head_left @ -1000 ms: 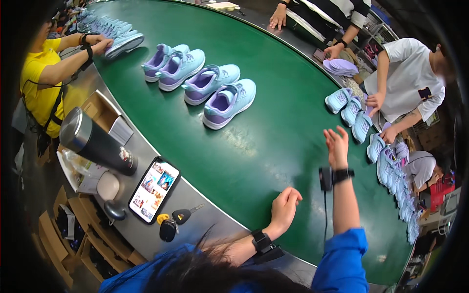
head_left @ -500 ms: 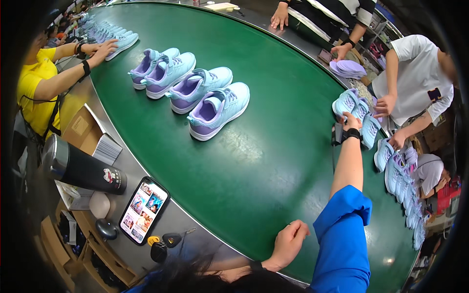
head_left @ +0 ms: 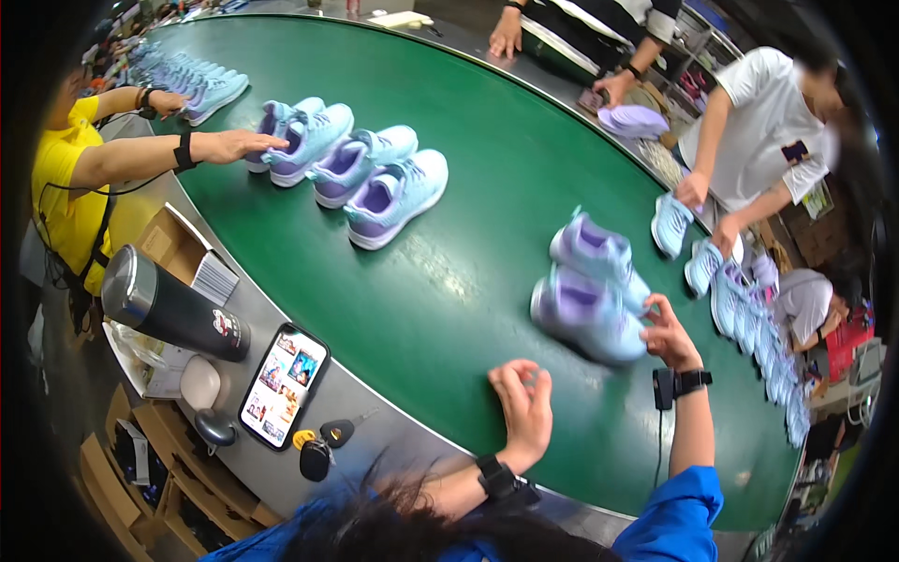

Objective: The person picks up pairs of light blue and purple sneakers from a green conveyor belt, inspects them by turning them over and checking the interior, and places them back on the belt. The person also uses a small handheld tool to adjust or clean the inside of the shoes.

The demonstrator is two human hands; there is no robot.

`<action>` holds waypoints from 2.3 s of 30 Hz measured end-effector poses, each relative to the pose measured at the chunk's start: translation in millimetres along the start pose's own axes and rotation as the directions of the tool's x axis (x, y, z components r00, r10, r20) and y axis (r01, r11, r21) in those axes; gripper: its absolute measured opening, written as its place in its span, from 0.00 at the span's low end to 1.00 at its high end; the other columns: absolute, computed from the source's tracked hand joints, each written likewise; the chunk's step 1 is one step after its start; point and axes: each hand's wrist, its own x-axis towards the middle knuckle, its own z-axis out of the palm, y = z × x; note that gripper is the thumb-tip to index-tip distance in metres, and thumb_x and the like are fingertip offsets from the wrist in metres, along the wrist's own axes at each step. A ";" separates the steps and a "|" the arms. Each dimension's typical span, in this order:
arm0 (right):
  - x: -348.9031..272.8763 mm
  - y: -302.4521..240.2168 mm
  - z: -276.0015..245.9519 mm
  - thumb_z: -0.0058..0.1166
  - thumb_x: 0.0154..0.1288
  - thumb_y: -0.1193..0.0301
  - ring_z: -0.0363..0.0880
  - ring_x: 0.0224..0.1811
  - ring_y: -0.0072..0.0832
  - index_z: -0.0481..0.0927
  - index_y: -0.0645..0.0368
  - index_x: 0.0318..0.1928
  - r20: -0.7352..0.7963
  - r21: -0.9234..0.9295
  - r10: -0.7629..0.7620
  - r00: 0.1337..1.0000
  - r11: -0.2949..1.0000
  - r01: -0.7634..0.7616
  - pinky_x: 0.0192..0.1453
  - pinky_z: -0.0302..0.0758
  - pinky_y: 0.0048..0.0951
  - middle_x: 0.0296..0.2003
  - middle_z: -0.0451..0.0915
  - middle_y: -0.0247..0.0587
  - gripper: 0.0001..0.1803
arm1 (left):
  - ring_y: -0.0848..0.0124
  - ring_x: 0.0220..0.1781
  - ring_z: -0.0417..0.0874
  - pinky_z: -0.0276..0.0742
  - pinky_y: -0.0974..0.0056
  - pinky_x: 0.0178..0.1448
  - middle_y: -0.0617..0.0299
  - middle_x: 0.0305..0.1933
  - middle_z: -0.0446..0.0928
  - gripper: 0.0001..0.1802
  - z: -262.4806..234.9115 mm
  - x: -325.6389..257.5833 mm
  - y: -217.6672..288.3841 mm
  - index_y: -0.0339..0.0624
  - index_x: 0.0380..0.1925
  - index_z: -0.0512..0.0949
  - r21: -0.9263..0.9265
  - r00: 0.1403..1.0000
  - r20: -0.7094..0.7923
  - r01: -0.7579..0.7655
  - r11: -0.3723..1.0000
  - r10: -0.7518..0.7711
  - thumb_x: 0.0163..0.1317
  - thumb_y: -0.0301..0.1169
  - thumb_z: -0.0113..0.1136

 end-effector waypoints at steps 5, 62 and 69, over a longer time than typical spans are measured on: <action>-124.3 65.9 -9.5 0.58 0.59 0.67 0.77 0.39 0.21 0.66 0.51 0.60 -0.558 -0.402 -0.215 0.802 0.915 -0.034 0.28 0.74 0.18 0.54 0.70 0.41 0.28 | 0.60 0.59 0.61 0.56 0.58 0.63 0.51 0.56 0.62 0.22 -2.2 1.5 10.0 0.35 0.55 0.62 0.147 0.979 0.045 -0.202 0.968 0.197 0.64 0.35 0.51; -149.5 114.7 96.6 0.36 0.73 0.51 0.71 0.53 0.20 0.67 0.62 0.64 -0.770 0.171 -0.215 0.601 0.838 0.518 0.24 0.64 0.14 0.58 0.73 0.43 0.31 | 0.60 0.66 0.67 0.64 0.64 0.66 0.39 0.71 0.52 0.29 5.2 -7.2 -17.3 0.35 0.66 0.60 -0.057 0.646 0.736 -0.239 0.969 0.203 0.65 0.23 0.52; -152.2 103.2 107.0 0.54 0.63 0.66 0.63 0.58 0.30 0.75 0.54 0.55 -0.878 -0.250 -0.322 0.354 0.940 0.233 0.56 0.65 0.30 0.58 0.69 0.37 0.19 | 0.59 0.63 0.69 0.67 0.66 0.60 0.47 0.70 0.57 0.28 1.0 -0.2 -10.7 0.37 0.59 0.70 0.157 0.790 0.575 -0.362 0.919 0.213 0.56 0.13 0.44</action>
